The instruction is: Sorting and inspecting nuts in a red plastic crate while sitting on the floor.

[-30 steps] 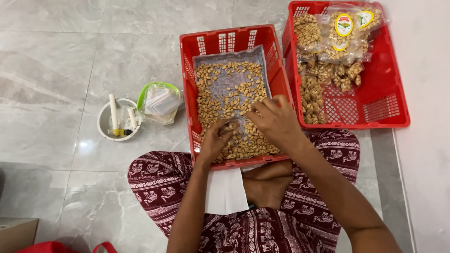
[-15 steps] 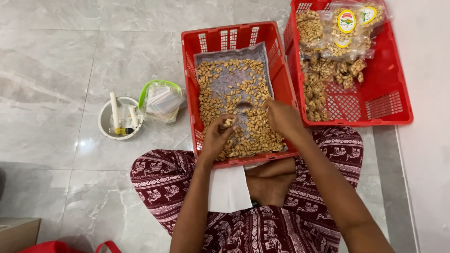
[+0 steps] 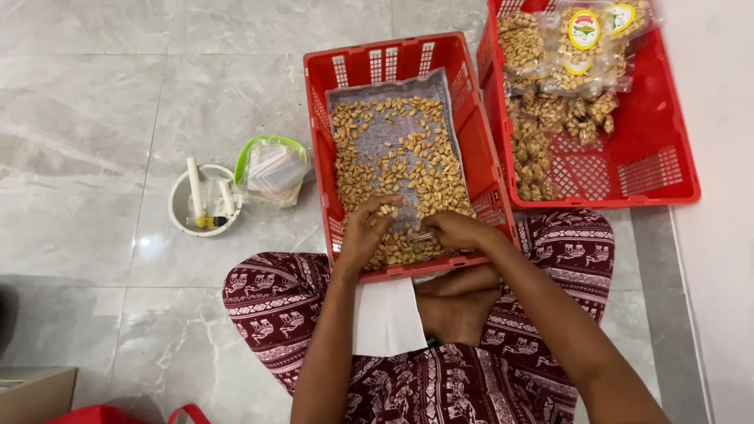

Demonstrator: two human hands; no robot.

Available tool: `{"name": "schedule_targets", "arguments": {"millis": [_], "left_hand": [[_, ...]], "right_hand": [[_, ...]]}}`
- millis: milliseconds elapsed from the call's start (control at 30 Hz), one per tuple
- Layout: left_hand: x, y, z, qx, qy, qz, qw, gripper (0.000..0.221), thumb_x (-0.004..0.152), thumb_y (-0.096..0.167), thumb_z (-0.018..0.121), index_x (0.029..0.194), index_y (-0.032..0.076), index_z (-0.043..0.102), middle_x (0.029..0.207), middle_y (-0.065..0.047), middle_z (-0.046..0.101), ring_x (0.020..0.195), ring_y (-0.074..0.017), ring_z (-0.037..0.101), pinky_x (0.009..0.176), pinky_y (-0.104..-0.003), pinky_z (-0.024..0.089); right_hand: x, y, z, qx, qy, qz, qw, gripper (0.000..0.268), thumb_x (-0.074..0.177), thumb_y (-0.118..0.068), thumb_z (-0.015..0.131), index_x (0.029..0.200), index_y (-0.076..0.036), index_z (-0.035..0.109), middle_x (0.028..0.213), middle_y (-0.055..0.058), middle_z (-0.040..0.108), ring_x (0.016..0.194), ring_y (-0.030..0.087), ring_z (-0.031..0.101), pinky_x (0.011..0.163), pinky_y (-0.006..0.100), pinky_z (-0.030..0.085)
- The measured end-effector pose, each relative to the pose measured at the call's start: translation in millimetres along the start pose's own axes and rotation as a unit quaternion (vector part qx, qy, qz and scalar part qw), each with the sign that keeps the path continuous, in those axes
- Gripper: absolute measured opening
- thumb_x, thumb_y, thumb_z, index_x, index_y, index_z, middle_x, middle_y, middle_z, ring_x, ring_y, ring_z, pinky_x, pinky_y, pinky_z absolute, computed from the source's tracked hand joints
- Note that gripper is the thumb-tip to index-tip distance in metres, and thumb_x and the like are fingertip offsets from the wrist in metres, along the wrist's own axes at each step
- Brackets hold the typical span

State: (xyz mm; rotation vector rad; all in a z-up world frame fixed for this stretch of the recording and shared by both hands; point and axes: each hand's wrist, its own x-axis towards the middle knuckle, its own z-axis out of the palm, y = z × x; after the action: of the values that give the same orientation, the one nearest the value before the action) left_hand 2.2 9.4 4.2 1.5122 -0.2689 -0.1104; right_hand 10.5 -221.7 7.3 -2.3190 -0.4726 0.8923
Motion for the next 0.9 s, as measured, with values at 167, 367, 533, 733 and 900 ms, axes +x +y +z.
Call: {"name": "schedule_targets", "arguments": {"millis": [167,367,533,733,900], "left_hand": [[-1,6,3,-0.027,-0.006,-0.023,0.999,0.025,0.091,0.0,0.076,0.115,0.006,0.075,0.108,-0.012,0.075,0.105,-0.0186,0.066,0.096,-0.036,0.052],[-3,0,4,-0.048,-0.018,-0.053,0.997,0.026,0.091,0.007,0.079,0.115,0.005,0.073,0.099,-0.012,0.074,0.098,-0.0165,0.066,0.091,-0.036,0.056],[-2,-34,-3,-0.044,-0.048,-0.042,0.997,0.023,0.087,0.007,0.082,0.104,0.005,0.068,0.096,-0.011,0.072,0.093,-0.0176,0.066,0.085,-0.034,0.055],[-4,-43,-5,-0.03,-0.042,-0.086,0.995,0.021,0.09,0.011,0.08,0.101,0.006,0.063,0.088,-0.006,0.069,0.084,-0.0142,0.065,0.075,-0.027,0.054],[1,-53,-14,0.143,-0.079,-0.111,0.98,0.021,0.1,0.001,0.058,0.117,0.007,0.068,0.103,-0.014,0.074,0.103,-0.0285,0.071,0.088,-0.038,0.057]], "right_hand": [[-24,0,-16,0.033,0.045,0.026,0.998,0.029,0.093,-0.01,0.051,0.115,-0.002,0.07,0.098,0.022,0.078,0.099,0.044,0.072,0.09,0.053,0.054],[-39,14,-35,0.052,0.153,0.061,0.985,0.03,0.099,-0.01,0.051,0.124,-0.005,0.068,0.104,0.018,0.076,0.089,0.036,0.074,0.082,0.047,0.056],[-57,-13,-52,0.048,0.259,0.046,0.964,0.028,0.104,-0.017,0.053,0.123,-0.007,0.07,0.1,0.018,0.076,0.078,0.037,0.073,0.07,0.047,0.056],[-59,-40,-45,0.064,0.304,0.024,0.95,0.02,0.101,-0.023,0.061,0.115,-0.015,0.072,0.092,0.013,0.077,0.08,0.034,0.074,0.066,0.041,0.056],[-54,-27,-32,0.098,0.298,0.023,0.949,0.018,0.102,-0.02,0.059,0.112,-0.012,0.072,0.09,0.016,0.077,0.065,0.029,0.068,0.061,0.04,0.052]]}}
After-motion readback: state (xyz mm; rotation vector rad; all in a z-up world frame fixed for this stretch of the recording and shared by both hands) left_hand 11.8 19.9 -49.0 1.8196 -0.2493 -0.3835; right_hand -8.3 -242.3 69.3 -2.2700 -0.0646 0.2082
